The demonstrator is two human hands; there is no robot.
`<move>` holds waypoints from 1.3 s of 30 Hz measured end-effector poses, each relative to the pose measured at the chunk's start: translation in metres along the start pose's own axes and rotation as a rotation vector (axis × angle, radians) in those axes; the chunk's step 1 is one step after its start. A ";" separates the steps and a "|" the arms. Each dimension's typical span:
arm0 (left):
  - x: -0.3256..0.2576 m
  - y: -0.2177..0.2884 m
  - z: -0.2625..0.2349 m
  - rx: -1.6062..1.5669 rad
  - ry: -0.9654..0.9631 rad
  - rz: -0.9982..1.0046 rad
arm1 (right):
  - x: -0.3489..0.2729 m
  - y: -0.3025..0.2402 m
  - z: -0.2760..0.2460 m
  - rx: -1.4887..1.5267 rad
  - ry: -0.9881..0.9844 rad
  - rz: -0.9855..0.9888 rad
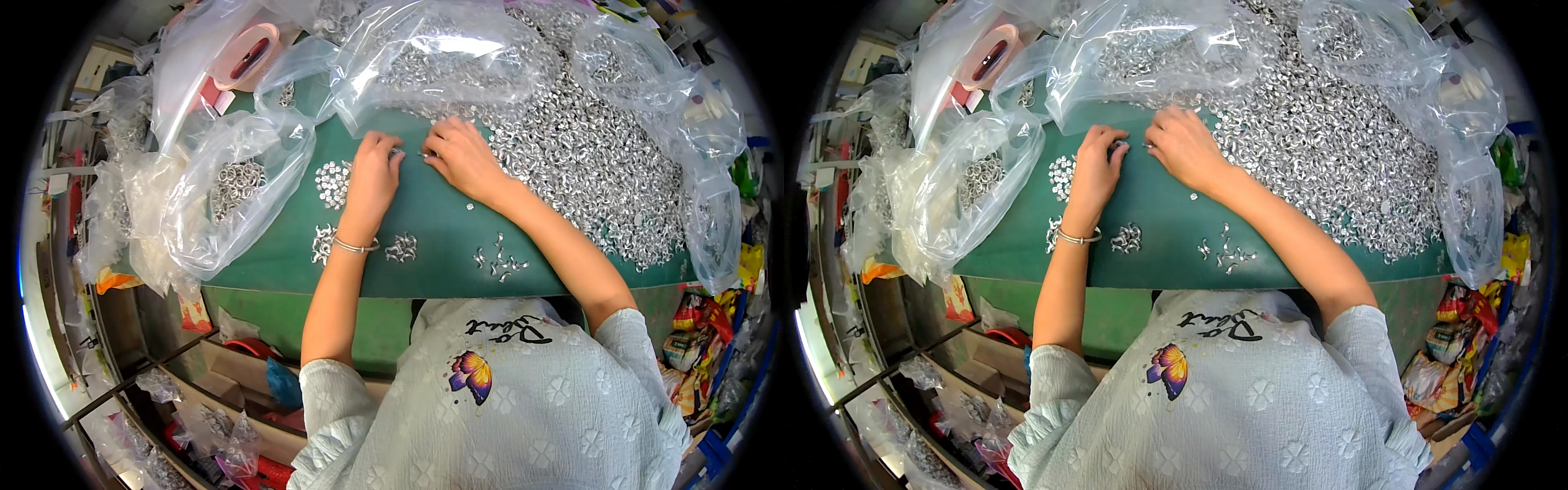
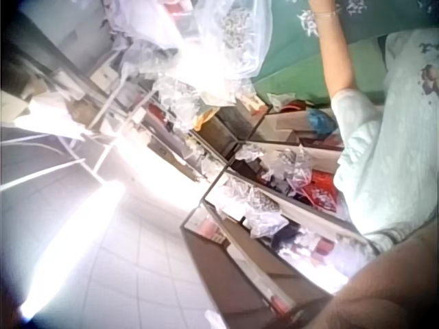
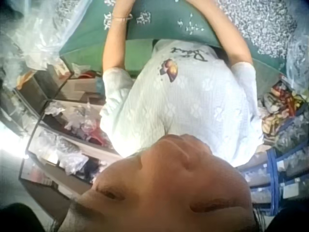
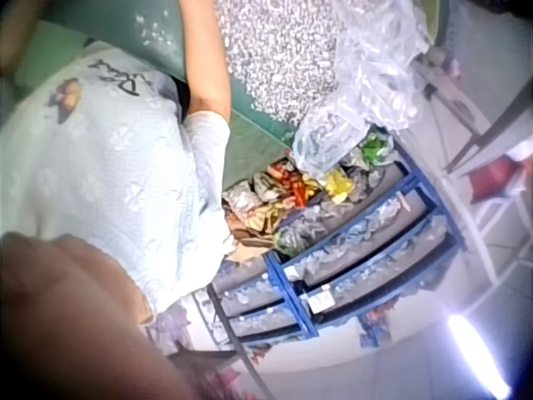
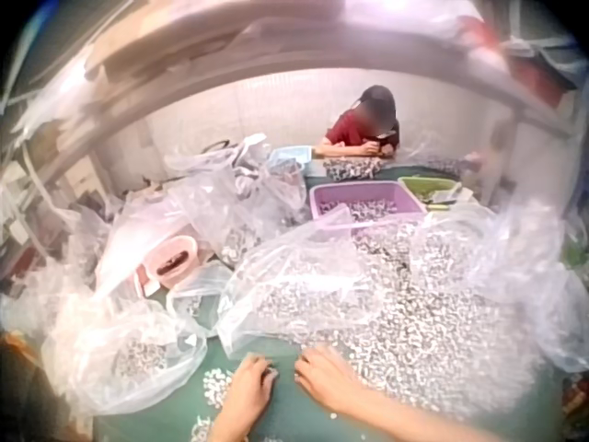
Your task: The person sorts small metal rings and circular components on a green workbench, moving them between piles and into clear plastic bags by hand.
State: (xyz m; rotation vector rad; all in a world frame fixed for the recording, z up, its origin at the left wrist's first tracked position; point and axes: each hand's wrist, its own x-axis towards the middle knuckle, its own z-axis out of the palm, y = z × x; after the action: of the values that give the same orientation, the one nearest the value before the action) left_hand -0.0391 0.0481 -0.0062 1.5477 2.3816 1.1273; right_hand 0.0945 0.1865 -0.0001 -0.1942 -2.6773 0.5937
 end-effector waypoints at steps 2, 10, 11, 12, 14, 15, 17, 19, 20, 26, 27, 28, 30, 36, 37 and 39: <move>0.000 -0.002 0.001 -0.023 -0.029 -0.031 | 0.003 -0.004 -0.002 -0.045 -0.068 -0.005; -0.012 0.010 -0.006 0.066 0.203 0.033 | -0.023 0.006 -0.038 0.266 -0.074 0.119; -0.017 0.016 -0.003 0.071 0.182 0.051 | -0.026 0.005 -0.035 0.204 -0.045 0.067; -0.021 0.026 0.000 0.022 0.095 0.041 | -0.030 0.003 -0.033 0.141 -0.015 0.015; -0.029 0.045 0.004 0.054 -0.012 0.051 | -0.035 0.002 -0.031 0.054 -0.078 -0.020; -0.030 0.048 0.006 0.067 -0.025 0.034 | -0.036 0.003 -0.033 0.052 -0.102 0.003; -0.031 0.051 0.011 0.090 -0.046 0.003 | -0.035 0.006 -0.042 0.103 -0.147 0.064; -0.031 0.044 0.015 0.090 -0.052 0.021 | -0.035 0.007 -0.044 0.200 -0.100 0.039; -0.031 0.040 0.017 0.090 -0.056 0.030 | -0.035 0.007 -0.045 0.249 -0.076 0.028; -0.039 0.033 0.012 0.085 -0.094 0.030 | -0.035 0.018 -0.040 0.053 0.131 0.125; -0.039 0.034 0.011 0.038 -0.074 0.032 | -0.034 0.015 -0.039 0.056 0.134 0.116; -0.039 0.038 0.011 -0.011 -0.055 0.035 | -0.034 0.011 -0.039 0.059 0.137 0.108; -0.036 0.046 0.013 -0.044 -0.054 0.050 | -0.033 0.001 -0.030 -0.024 0.107 0.099; -0.024 0.051 0.027 -0.037 -0.137 0.067 | -0.036 -0.002 -0.032 -0.010 0.115 0.134; -0.024 0.051 0.029 -0.045 -0.136 0.064 | -0.039 0.002 -0.035 -0.009 0.138 0.152; -0.027 0.052 0.030 -0.062 -0.131 0.053 | -0.044 0.009 -0.039 -0.005 0.181 0.187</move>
State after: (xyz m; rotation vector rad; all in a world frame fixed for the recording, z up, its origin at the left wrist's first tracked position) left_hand 0.0264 0.0529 -0.0044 1.6207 2.2134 1.0630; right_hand 0.1507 0.1995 0.0132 -0.4810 -2.5024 0.5943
